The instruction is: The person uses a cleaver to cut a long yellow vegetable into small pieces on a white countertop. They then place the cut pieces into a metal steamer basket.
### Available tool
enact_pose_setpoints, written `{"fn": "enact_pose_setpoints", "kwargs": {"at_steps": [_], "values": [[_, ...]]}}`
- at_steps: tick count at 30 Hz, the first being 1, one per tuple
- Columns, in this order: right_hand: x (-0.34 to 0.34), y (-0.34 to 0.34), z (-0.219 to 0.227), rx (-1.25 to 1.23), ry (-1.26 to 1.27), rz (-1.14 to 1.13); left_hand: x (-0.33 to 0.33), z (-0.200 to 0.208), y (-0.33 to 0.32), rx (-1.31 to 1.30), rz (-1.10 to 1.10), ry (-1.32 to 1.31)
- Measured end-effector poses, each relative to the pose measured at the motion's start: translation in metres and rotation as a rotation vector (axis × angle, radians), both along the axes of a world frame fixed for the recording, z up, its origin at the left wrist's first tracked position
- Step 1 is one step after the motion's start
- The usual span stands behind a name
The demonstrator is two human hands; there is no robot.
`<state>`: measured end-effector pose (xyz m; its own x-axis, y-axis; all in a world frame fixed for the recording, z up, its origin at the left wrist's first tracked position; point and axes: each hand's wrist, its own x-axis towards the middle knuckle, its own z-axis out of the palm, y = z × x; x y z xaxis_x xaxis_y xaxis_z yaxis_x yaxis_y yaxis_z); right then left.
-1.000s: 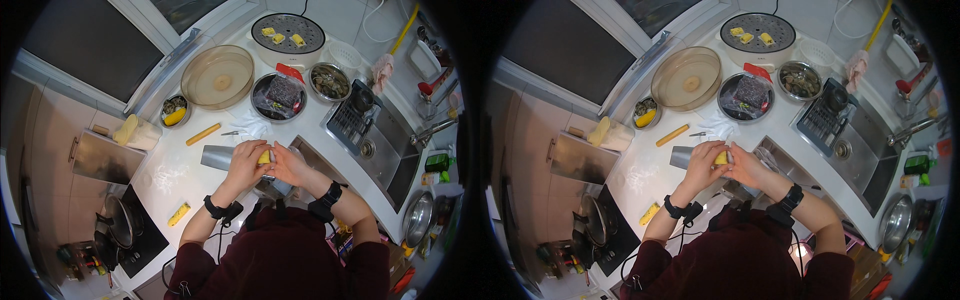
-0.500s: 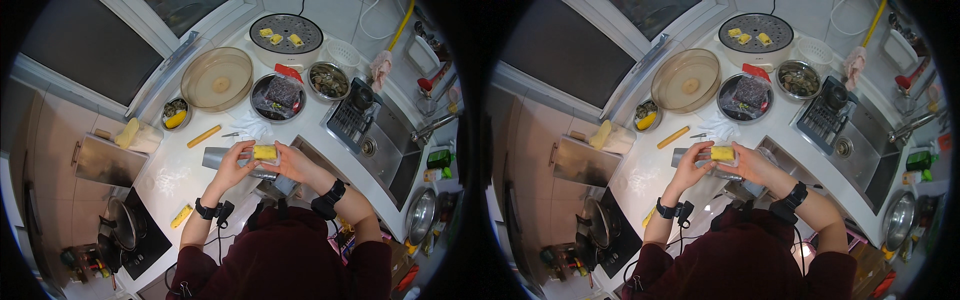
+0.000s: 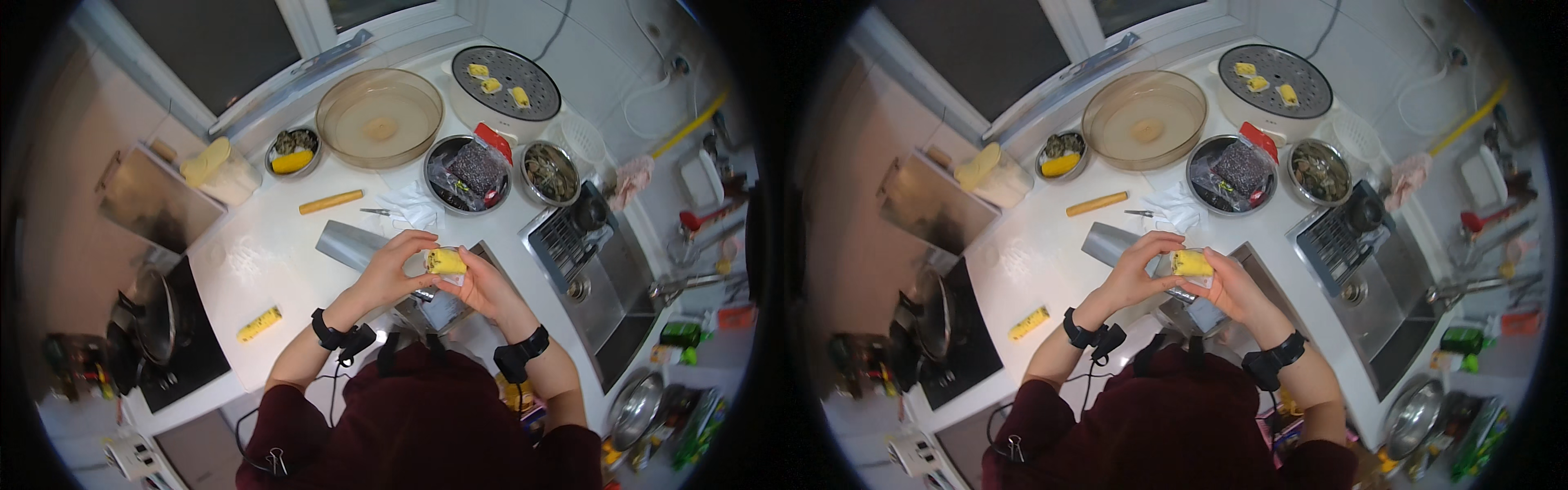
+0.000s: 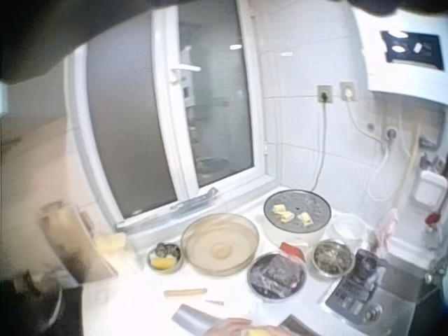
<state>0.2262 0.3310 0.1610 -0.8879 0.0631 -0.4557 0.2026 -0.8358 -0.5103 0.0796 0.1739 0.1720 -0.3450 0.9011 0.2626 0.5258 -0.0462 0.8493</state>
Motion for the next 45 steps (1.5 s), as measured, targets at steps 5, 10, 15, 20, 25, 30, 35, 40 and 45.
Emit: {"fn": "enact_pose_setpoints", "kwargs": {"at_steps": [5,10,15,20,25,30,35,40,45], "values": [[0.007,0.000,0.000,0.156,0.067,0.036,0.005,0.002,-0.003,0.077,0.007,0.060],[0.010,0.004,-0.002,0.134,0.128,0.032,0.009,0.005,-0.004,0.111,0.077,-0.020],[0.005,0.006,0.000,0.179,0.115,-0.045,-0.004,-0.011,0.001,-0.107,0.004,-0.435],[-0.005,0.005,0.005,0.407,0.044,-0.114,-0.008,-0.038,0.027,-0.155,-0.028,-0.840],[-0.004,0.012,0.000,0.410,-0.003,-0.246,-0.015,-0.051,0.055,-0.054,-0.070,-0.706],[-0.002,0.040,-0.006,0.372,-0.030,-0.340,-0.017,-0.046,0.095,-0.160,-0.068,-0.623],[-0.012,0.113,0.003,0.437,-0.032,-0.412,-0.023,-0.043,0.168,-0.144,-0.086,-0.842],[-0.041,0.218,0.018,0.641,-0.062,-0.343,-0.036,-0.027,0.267,-0.112,-0.191,-0.865],[-0.081,0.328,0.026,0.748,-0.111,-0.284,-0.072,-0.017,0.368,-0.103,-0.200,-0.866]]}}
